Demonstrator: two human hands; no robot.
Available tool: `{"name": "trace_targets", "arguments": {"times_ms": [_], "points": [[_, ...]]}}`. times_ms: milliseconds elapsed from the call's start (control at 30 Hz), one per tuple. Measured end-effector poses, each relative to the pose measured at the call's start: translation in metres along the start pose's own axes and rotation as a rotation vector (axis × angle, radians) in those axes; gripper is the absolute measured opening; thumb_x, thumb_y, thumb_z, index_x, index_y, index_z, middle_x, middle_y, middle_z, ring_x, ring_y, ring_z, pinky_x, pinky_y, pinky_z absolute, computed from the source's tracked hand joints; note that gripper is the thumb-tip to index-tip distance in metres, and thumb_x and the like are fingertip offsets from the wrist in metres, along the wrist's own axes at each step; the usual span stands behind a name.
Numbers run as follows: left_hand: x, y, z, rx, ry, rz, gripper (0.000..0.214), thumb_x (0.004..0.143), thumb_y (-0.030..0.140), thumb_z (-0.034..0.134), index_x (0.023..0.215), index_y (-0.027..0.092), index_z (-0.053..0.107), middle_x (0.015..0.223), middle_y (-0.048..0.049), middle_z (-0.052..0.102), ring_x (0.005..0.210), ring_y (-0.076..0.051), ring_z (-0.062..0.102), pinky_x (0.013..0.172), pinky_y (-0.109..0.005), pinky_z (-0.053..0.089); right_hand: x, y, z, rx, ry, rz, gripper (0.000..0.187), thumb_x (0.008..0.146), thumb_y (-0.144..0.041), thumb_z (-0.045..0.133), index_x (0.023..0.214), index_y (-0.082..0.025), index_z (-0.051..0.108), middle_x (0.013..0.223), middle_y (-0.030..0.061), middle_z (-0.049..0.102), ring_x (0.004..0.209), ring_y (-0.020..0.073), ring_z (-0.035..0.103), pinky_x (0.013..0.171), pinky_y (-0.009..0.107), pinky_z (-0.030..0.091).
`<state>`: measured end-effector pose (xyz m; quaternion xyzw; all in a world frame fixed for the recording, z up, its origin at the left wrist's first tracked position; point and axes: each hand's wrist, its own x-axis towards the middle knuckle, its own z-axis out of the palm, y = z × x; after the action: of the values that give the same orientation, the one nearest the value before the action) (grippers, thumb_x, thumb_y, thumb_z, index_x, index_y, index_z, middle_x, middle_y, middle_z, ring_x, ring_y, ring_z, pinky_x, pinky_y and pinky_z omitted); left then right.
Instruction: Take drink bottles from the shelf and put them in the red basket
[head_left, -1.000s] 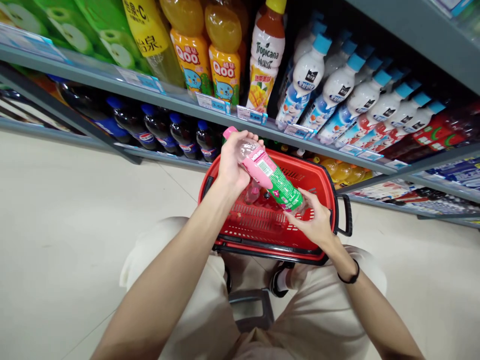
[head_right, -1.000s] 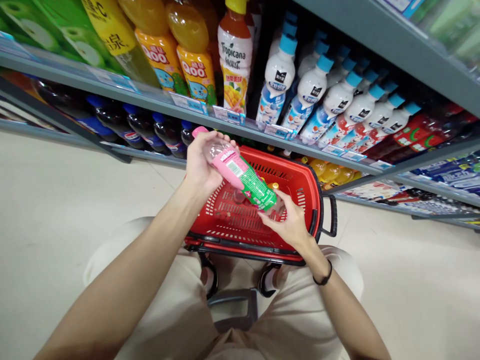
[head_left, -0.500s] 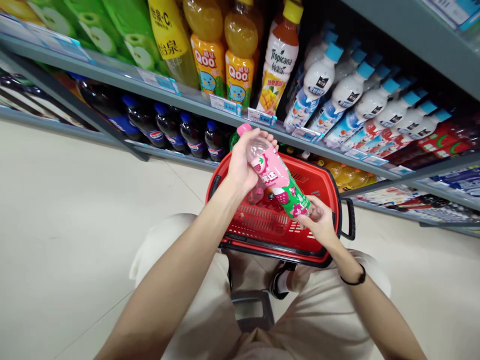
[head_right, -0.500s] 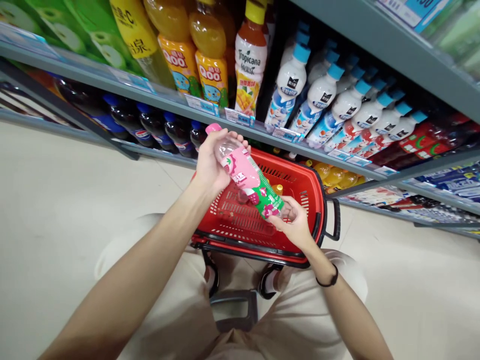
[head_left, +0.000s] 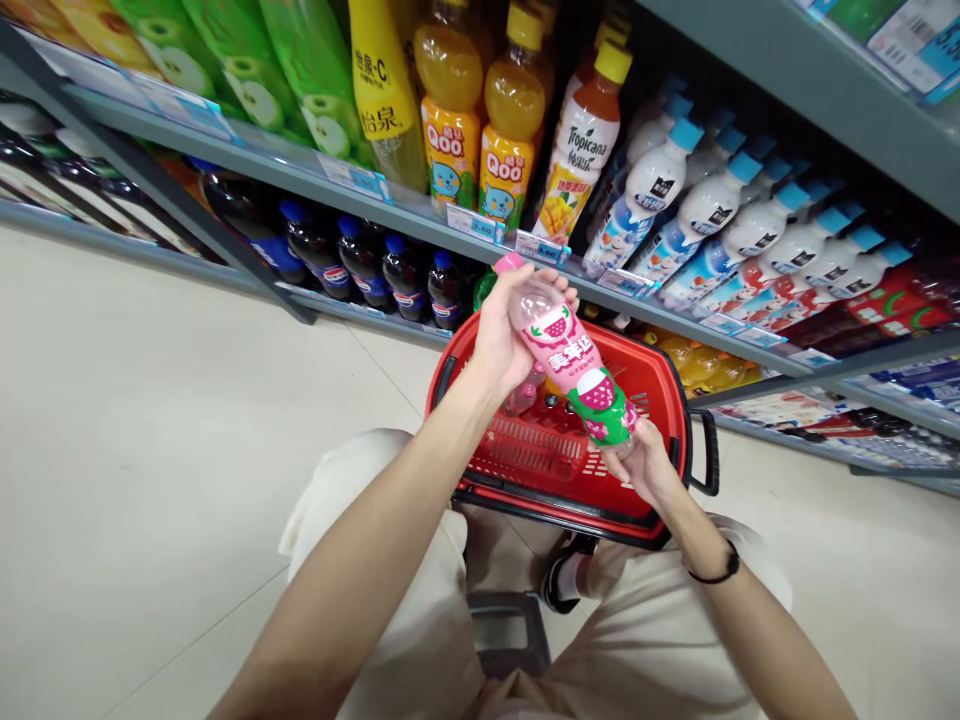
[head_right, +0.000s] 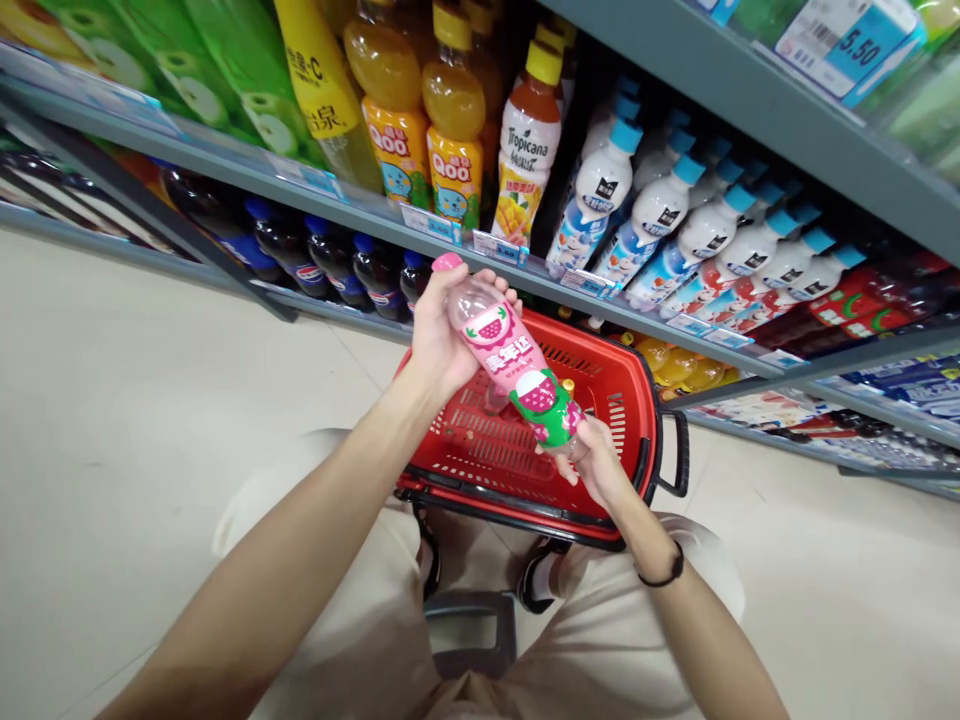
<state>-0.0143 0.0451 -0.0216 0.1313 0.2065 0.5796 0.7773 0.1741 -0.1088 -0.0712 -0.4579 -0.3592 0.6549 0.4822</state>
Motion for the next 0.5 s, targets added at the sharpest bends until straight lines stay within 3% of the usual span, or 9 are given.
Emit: {"name": "trace_targets", "arguments": {"times_ms": [267, 500], "points": [[-0.0016, 0.0031, -0.0033, -0.053, -0.009, -0.03, 0.042, 0.083, 0.059, 0.065, 0.093, 0.018, 0.072, 0.091, -0.0075, 0.078, 0.104, -0.026, 0.075, 0.097, -0.038, 0.061, -0.0017, -0.0048, 0.0023, 0.092, -0.041, 0.118, 0.059, 0.09, -0.072, 0.06, 0.089, -0.014, 0.073, 0.077, 0.0107, 0.077, 0.029, 0.0041, 0.038, 0.032, 0.019, 0.025], [-0.0053, 0.0045, -0.0013, -0.04, -0.048, -0.052, 0.055, 0.089, 0.059, 0.056, 0.118, 0.016, 0.072, 0.1, -0.0087, 0.08, 0.116, -0.029, 0.072, 0.105, -0.041, 0.057, -0.001, -0.0098, 0.0055, 0.167, -0.101, 0.222, 0.069, 0.09, -0.077, 0.051, 0.099, -0.013, 0.074, 0.073, 0.0112, 0.077, 0.028, 0.0085, 0.046, 0.031, 0.019, 0.028]]}}
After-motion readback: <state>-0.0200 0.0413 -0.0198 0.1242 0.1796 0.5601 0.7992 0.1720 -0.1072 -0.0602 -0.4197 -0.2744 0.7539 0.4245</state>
